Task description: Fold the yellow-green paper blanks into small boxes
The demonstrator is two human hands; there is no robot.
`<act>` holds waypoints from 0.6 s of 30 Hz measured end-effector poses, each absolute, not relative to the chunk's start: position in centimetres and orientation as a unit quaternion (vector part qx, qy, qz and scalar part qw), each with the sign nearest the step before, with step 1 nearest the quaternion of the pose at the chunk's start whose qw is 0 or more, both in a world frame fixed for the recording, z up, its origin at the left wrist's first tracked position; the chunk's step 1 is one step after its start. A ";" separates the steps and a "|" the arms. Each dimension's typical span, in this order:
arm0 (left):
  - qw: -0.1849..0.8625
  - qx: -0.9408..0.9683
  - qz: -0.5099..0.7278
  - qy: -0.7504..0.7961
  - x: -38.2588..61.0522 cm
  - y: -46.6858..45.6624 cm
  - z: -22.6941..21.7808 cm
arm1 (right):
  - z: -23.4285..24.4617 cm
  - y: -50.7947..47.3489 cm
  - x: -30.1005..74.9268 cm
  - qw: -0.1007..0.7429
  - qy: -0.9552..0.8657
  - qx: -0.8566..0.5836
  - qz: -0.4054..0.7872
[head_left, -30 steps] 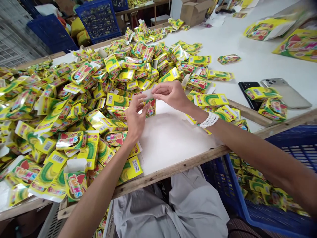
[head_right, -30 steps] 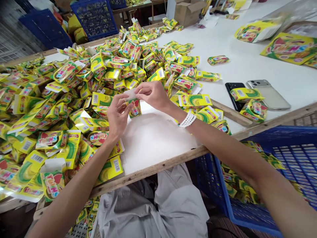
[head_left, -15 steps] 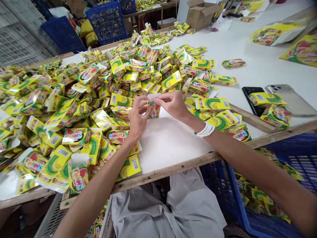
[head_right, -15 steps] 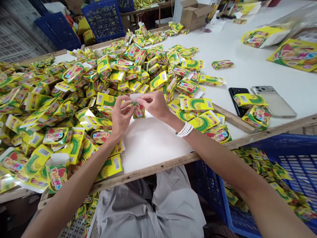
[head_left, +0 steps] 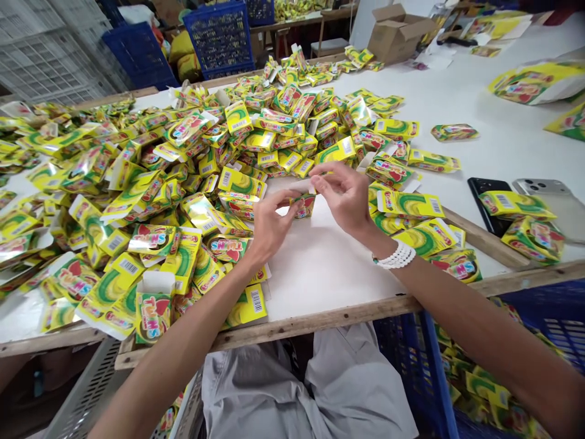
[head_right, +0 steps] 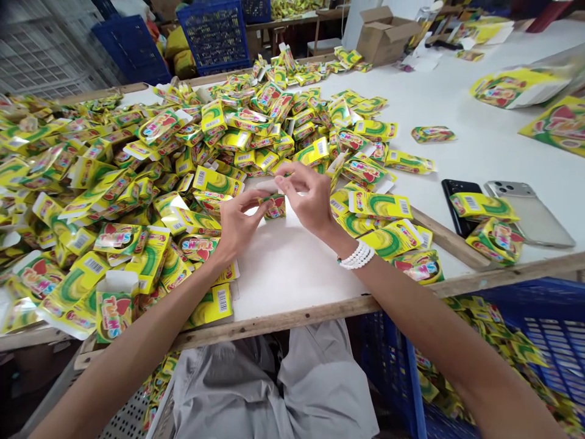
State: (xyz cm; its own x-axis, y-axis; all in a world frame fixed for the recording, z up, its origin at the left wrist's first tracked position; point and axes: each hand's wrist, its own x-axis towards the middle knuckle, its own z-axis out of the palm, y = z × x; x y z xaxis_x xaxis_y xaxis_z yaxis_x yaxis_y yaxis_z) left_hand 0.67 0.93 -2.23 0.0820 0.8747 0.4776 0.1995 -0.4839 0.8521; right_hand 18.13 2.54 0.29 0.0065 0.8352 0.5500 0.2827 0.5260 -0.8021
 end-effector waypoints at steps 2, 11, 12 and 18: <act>0.315 0.672 0.541 0.396 0.7 1.0 -2.2 | 0.1 2.8 18.2 0.570 -0.663 -0.422 0.240; 0.367 0.606 0.598 0.375 0.7 0.7 -1.6 | -0.8 3.6 18.2 0.594 -0.641 -0.400 0.277; 0.374 0.597 0.601 0.379 0.7 0.7 -1.5 | -0.8 3.6 18.2 0.592 -0.640 -0.401 0.283; 0.360 0.614 0.582 0.395 0.6 1.0 -1.7 | -1.0 3.5 18.5 0.582 -0.660 -0.388 0.275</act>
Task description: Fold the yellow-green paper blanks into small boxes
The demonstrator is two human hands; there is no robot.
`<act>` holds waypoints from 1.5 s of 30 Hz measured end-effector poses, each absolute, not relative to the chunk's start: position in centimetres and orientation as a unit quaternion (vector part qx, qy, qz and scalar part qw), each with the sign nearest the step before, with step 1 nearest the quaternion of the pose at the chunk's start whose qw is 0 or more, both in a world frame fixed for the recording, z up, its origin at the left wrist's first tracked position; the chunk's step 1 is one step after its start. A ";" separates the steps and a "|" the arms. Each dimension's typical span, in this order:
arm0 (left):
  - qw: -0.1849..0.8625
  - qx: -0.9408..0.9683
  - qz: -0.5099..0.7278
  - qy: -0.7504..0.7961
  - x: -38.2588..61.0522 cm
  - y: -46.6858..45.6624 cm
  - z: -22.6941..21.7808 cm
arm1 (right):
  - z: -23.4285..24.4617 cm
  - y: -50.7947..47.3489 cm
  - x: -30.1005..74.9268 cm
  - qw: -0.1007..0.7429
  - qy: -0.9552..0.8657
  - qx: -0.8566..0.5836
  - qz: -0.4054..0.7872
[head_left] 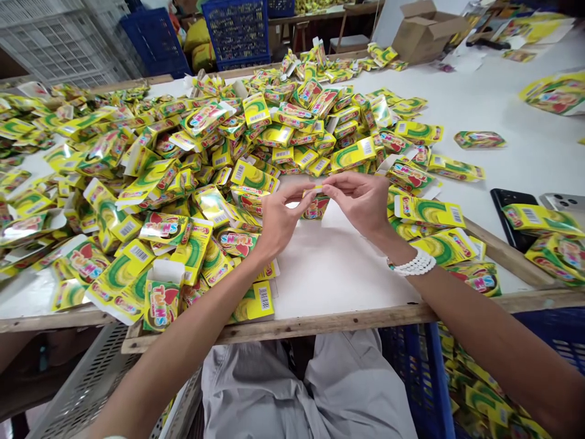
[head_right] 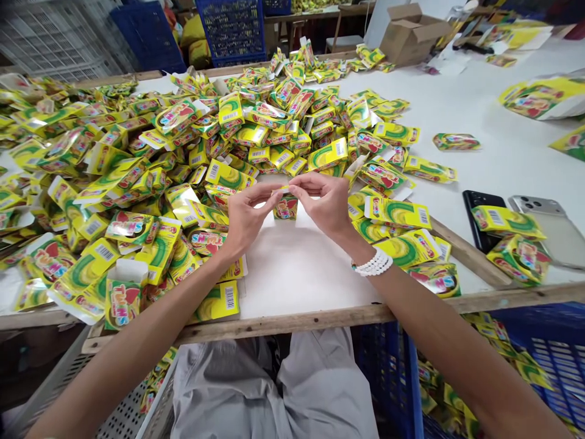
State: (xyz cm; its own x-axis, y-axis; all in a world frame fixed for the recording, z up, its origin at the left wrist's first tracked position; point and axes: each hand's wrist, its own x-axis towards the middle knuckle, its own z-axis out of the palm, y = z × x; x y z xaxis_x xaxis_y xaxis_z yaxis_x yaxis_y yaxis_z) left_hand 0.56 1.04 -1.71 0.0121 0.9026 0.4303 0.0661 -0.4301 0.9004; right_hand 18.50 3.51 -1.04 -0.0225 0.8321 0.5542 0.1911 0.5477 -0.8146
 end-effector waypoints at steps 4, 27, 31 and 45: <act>0.418 0.596 0.572 0.378 0.4 1.6 -2.1 | -0.8 3.8 19.2 0.546 -0.696 -0.375 0.278; 0.542 0.604 0.472 0.345 -2.3 2.8 -0.2 | 0.4 3.9 20.7 0.489 -0.749 -0.336 0.296; 0.537 0.616 0.461 0.346 -2.5 2.9 -0.3 | 0.9 3.5 20.9 0.464 -0.767 -0.343 0.281; 0.349 0.713 0.524 0.308 -1.2 2.5 -1.1 | 1.1 3.1 21.0 0.427 -0.825 -0.336 0.154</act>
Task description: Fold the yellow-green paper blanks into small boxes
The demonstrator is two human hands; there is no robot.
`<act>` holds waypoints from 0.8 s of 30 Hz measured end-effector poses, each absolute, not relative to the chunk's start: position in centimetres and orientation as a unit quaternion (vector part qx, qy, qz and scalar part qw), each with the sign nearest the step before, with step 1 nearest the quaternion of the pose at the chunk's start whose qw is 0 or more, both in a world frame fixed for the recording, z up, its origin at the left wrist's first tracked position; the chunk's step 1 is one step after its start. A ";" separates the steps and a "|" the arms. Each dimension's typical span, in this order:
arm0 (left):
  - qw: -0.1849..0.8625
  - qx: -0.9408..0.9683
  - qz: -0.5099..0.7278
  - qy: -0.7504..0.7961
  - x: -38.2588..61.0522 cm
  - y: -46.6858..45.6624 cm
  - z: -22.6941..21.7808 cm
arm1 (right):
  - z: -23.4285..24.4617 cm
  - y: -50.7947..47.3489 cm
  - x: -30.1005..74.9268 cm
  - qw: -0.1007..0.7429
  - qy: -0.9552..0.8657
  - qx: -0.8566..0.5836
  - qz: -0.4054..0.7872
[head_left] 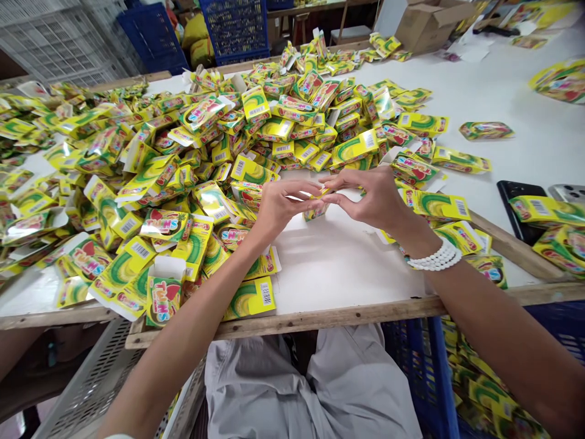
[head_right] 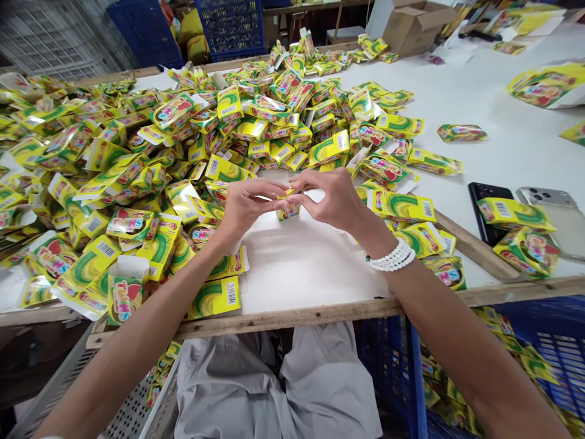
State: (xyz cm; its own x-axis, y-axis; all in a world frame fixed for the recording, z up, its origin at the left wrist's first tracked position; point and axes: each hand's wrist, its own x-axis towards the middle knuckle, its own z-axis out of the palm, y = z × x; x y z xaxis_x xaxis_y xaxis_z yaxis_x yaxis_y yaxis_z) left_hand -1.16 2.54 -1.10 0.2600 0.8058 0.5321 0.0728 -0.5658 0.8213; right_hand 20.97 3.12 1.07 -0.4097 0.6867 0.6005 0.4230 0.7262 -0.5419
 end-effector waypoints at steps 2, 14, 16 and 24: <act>0.333 0.727 0.517 0.305 -1.2 2.4 -1.0 | 1.0 3.2 21.0 0.425 -0.826 -0.337 0.153; 0.343 0.749 0.493 0.281 -1.7 3.0 -1.1 | -0.3 3.9 21.0 0.439 -0.818 -0.351 0.119; 0.331 0.747 0.494 0.297 -1.7 3.0 -1.3 | -0.4 3.9 21.0 0.436 -0.820 -0.352 0.118; 0.353 0.699 0.507 0.361 -1.3 2.4 -0.9 | -0.5 3.5 20.1 0.460 -0.769 -0.413 0.164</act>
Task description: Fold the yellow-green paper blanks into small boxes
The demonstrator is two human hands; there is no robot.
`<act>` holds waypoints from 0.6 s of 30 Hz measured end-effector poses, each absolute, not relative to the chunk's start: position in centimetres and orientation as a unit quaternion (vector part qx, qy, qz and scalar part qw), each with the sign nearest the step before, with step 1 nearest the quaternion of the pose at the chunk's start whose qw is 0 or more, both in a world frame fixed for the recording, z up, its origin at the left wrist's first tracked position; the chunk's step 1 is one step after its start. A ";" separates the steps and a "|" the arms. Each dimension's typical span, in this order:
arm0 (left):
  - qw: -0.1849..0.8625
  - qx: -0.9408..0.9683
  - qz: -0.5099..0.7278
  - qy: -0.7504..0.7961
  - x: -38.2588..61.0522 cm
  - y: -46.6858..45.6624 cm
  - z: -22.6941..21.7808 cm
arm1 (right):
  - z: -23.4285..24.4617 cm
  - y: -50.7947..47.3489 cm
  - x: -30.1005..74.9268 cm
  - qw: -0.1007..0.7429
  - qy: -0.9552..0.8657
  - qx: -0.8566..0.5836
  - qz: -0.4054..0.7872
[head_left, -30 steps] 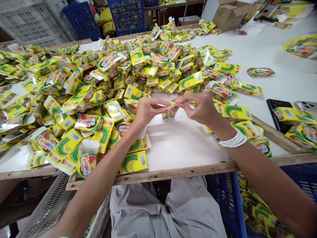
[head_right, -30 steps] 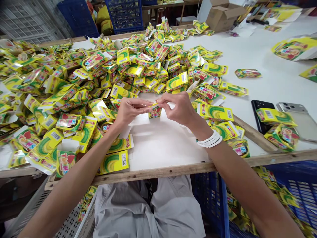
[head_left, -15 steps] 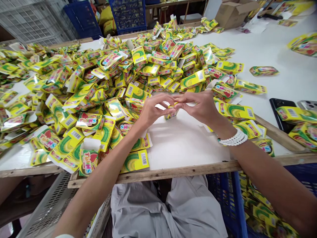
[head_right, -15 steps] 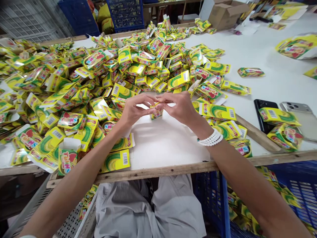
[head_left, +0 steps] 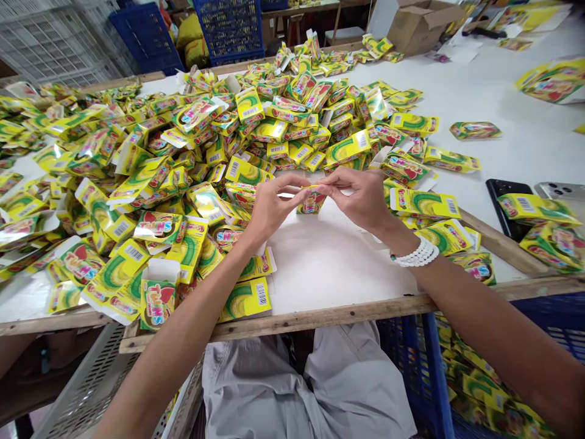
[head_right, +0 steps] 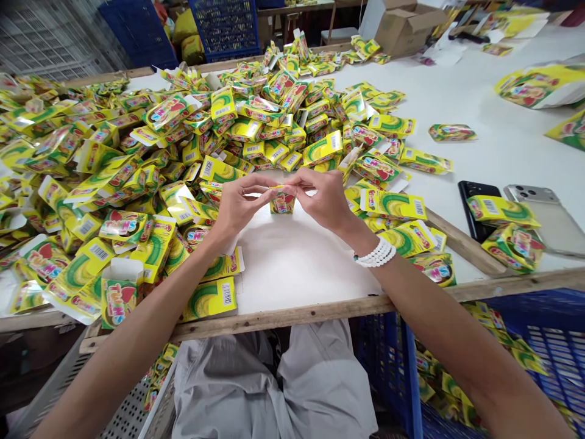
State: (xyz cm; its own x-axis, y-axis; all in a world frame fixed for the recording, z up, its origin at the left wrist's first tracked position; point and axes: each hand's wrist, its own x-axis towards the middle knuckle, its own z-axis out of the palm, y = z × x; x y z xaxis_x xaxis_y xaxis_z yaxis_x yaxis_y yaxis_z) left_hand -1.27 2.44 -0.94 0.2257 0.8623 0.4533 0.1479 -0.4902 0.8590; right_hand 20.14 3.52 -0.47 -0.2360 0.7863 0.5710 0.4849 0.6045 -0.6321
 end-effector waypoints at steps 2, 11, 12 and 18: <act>0.359 0.692 0.506 0.370 -1.0 2.3 -0.8 | -0.2 3.2 20.0 0.466 -0.759 -0.419 0.177; 0.372 0.663 0.525 0.383 -0.6 2.1 -1.1 | -0.2 3.1 20.1 0.475 -0.777 -0.375 0.175; 0.376 0.662 0.525 0.380 -0.7 2.1 -1.1 | -0.2 3.2 20.2 0.473 -0.779 -0.371 0.177; 0.392 0.688 0.487 0.369 -1.6 2.5 -0.6 | 0.1 3.5 20.6 0.457 -0.804 -0.342 0.168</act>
